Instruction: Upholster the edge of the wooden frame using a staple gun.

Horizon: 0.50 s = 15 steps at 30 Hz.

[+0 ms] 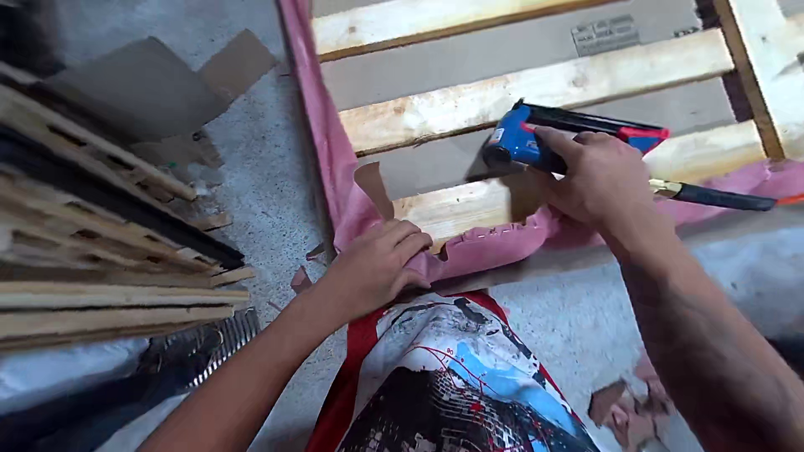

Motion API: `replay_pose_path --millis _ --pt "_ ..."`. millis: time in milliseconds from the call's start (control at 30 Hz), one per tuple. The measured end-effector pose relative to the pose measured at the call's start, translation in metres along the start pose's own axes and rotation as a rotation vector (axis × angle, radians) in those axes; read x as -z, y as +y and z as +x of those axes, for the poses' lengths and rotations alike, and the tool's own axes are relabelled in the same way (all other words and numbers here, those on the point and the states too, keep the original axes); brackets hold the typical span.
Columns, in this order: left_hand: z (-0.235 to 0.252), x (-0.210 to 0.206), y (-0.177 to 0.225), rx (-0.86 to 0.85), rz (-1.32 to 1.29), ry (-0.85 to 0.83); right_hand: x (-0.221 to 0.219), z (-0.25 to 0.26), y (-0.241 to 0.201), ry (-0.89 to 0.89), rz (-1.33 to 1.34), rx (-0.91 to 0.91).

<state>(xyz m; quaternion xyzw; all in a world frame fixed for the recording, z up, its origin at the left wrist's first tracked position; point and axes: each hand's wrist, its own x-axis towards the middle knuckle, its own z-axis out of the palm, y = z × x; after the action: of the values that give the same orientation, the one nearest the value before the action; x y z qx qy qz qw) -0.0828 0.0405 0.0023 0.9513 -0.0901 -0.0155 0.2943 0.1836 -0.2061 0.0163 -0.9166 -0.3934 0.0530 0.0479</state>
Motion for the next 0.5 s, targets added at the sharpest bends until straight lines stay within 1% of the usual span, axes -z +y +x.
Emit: replay_pose_path --millis 67,100,133,167,200,233,267,300,333,400,433,500 --pt "0.0 -0.001 0.005 0.05 0.077 0.022 -0.009 0.016 0.006 0.077 0.062 0.083" --pt "0.001 0.0 0.009 0.082 0.104 0.01 -0.007 0.017 -0.002 0.118 0.121 0.157" --pt "0.002 0.001 0.015 0.105 0.12 -0.003 -0.003 0.015 -0.015 0.127 0.197 0.283" --pt "0.002 0.001 0.019 0.108 0.123 -0.001 -0.002 0.011 -0.032 0.092 0.291 0.437" --pt "0.002 -0.002 0.021 0.09 0.123 0.027 -0.007 0.008 -0.048 0.021 0.418 0.598" --pt "0.001 -0.005 0.022 0.064 0.142 0.08 -0.016 0.007 -0.062 -0.099 0.563 0.751" --pt "0.001 -0.01 0.021 0.044 0.185 0.158 -0.028 0.009 -0.072 -0.224 0.681 0.872" --pt "0.0 -0.015 0.017 0.047 0.238 0.234 -0.04 0.012 -0.077 -0.312 0.768 0.946" --pt "-0.001 -0.018 0.012 0.071 0.27 0.283 -0.048 0.013 -0.081 -0.335 0.834 0.978" --pt "0.001 -0.025 0.001 0.097 0.192 0.376 -0.054 0.01 -0.082 -0.249 0.892 0.961" --pt "0.003 -0.031 -0.002 0.119 0.113 0.418 -0.056 0.004 -0.083 -0.194 0.873 0.917" --pt "0.007 -0.036 -0.002 0.24 -0.019 0.473 -0.06 -0.007 -0.087 -0.094 0.816 0.766"
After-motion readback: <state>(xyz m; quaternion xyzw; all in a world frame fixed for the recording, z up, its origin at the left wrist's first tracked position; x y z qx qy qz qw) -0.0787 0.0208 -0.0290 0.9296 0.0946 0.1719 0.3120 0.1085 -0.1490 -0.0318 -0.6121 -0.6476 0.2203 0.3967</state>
